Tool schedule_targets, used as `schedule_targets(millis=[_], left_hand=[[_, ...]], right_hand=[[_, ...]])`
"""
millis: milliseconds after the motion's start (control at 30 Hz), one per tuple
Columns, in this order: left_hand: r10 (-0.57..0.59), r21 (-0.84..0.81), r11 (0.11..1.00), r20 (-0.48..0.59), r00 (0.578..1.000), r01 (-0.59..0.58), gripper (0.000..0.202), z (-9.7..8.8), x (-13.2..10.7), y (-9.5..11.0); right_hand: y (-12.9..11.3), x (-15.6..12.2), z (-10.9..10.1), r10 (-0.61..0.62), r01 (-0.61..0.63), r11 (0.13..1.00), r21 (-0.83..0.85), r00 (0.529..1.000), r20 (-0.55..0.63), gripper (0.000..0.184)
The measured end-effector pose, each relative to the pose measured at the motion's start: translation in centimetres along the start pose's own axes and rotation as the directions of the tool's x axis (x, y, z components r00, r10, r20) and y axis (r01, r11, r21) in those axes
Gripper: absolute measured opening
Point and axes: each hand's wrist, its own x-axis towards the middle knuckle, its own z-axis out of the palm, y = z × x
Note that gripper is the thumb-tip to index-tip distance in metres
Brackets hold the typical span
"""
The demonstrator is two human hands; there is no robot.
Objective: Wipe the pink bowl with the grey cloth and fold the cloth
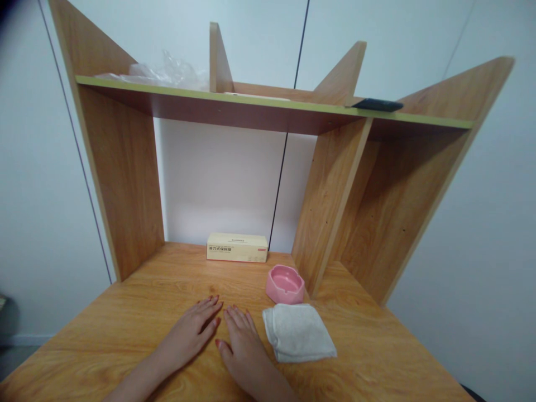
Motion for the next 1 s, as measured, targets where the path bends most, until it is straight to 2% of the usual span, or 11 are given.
schedule_targets(millis=[600,1000], left_hand=[[-0.005,0.01,1.0,0.029,1.0,0.005,0.042,-0.19,0.06,0.23],[-0.004,-0.013,1.0,-0.001,1.0,0.004,0.041,-0.16,-0.03,0.23]], right_hand=[[-0.03,-0.03,0.01,-0.006,0.006,1.0,0.003,1.0,-0.013,0.054],[-0.11,-0.06,-0.14,-0.007,0.007,1.0,-0.002,1.0,0.002,0.054]])
